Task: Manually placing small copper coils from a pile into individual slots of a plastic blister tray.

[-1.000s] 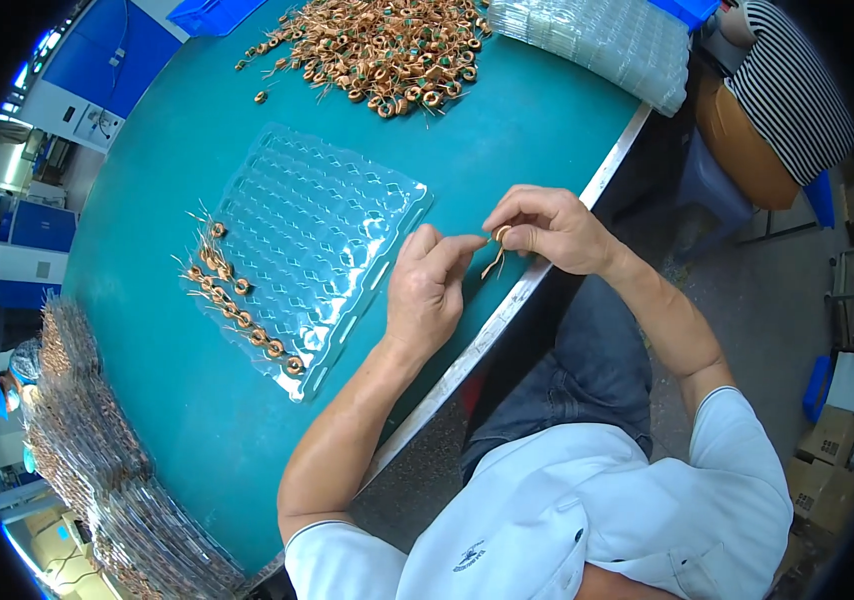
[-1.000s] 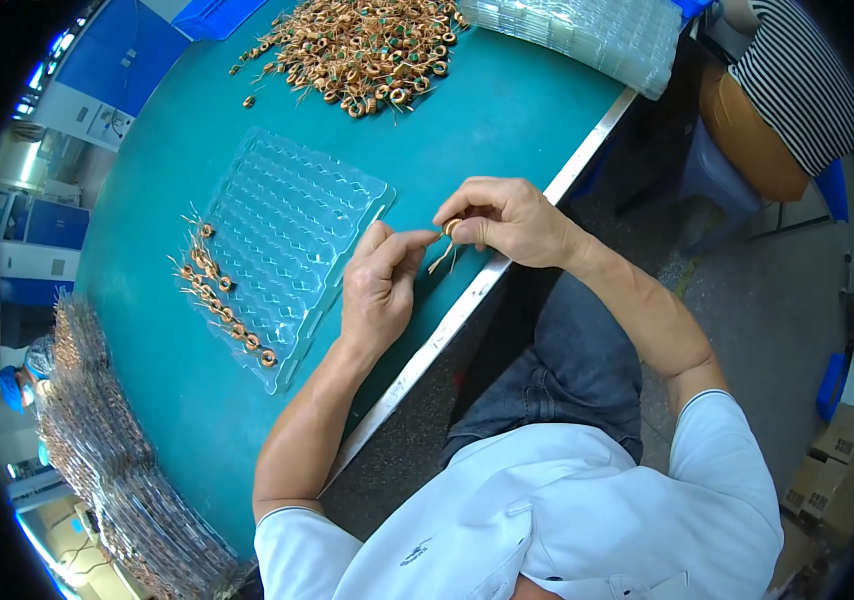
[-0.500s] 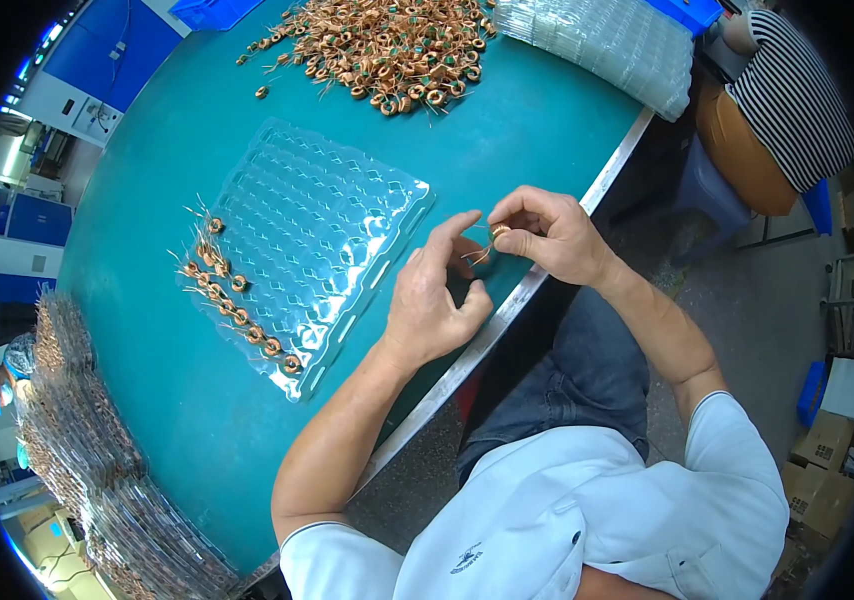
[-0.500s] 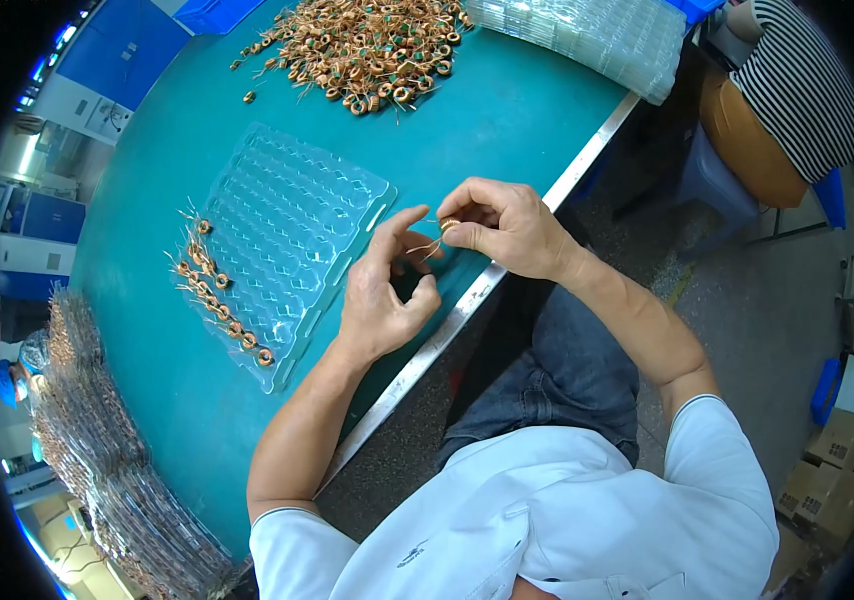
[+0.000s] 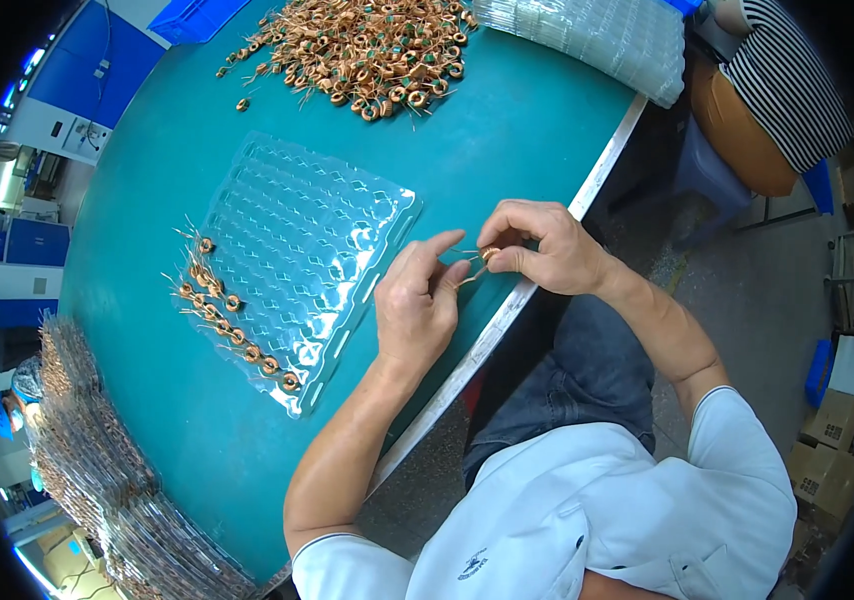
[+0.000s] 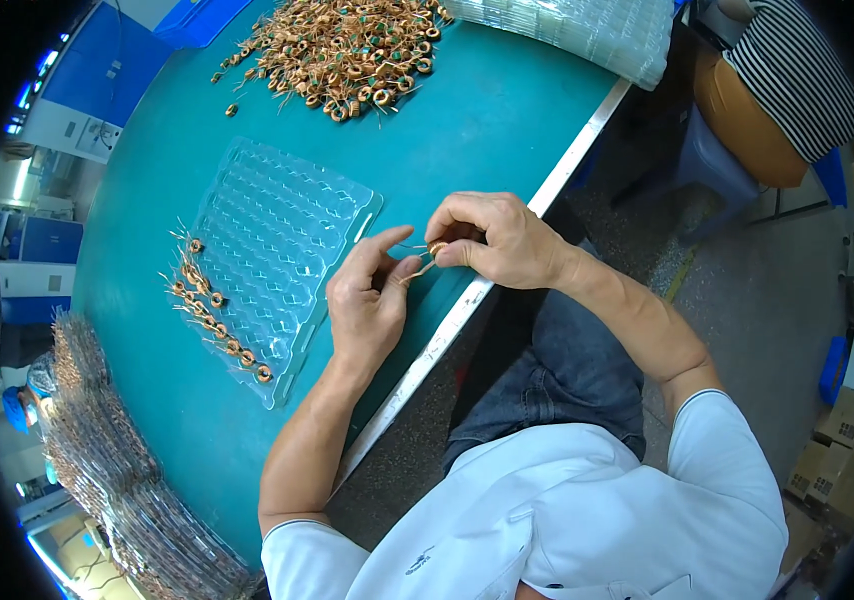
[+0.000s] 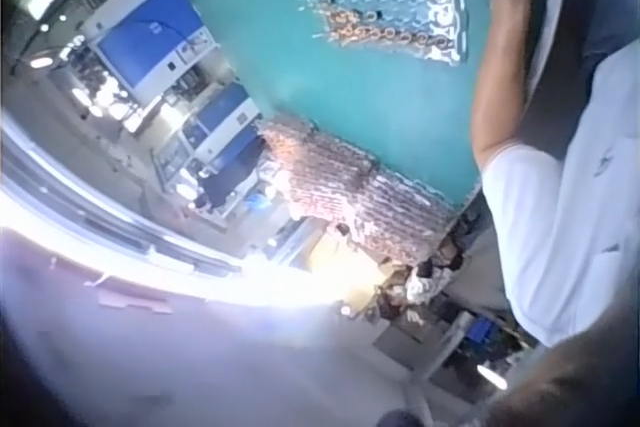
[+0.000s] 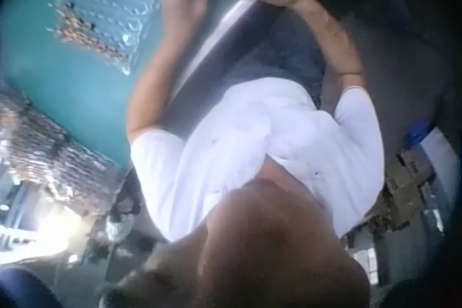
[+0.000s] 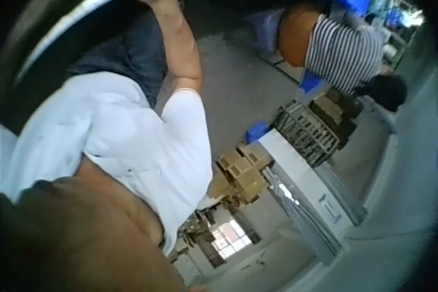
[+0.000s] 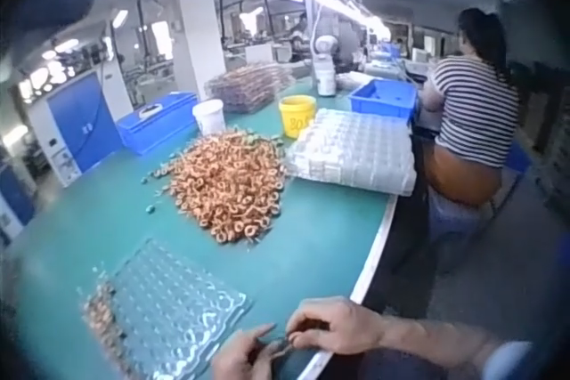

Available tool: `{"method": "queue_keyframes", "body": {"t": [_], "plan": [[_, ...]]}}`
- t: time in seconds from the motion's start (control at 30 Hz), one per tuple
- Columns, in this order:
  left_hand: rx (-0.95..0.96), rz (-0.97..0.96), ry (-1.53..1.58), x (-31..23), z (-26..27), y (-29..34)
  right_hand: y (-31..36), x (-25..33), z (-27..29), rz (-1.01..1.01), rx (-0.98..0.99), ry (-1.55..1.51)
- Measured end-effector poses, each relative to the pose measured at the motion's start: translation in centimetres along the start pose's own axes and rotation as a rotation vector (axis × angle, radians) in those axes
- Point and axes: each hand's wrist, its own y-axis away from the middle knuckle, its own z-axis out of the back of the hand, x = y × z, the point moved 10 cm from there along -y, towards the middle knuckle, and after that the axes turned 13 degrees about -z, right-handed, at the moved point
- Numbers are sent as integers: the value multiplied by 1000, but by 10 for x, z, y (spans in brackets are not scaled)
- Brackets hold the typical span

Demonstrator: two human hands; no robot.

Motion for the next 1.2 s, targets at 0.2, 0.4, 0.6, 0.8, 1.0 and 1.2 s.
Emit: {"method": "queue_keyframes", "body": {"t": [0.2, 0.4, 0.6, 0.8, 1.0, 1.2], "plan": [[4, 41, 53, 5, -5, 1, 5, 5, 5, 117, -59, 89], [-101, -51, 17, -6, 5, -3, 8, 2, 7, 137, -125, 145], [-117, -124, -33, -13, 5, -4, 10, -3, 9, 152, -134, 116], [-95, -287, -84, -26, 5, 0, 13, 9, -1, 269, -61, 182], [-112, 196, 312, 25, -5, 10, 16, 14, 2, 224, -115, 207], [-167, 272, 388, 24, -4, 10, 20, 16, 20, 169, -363, 95]]}}
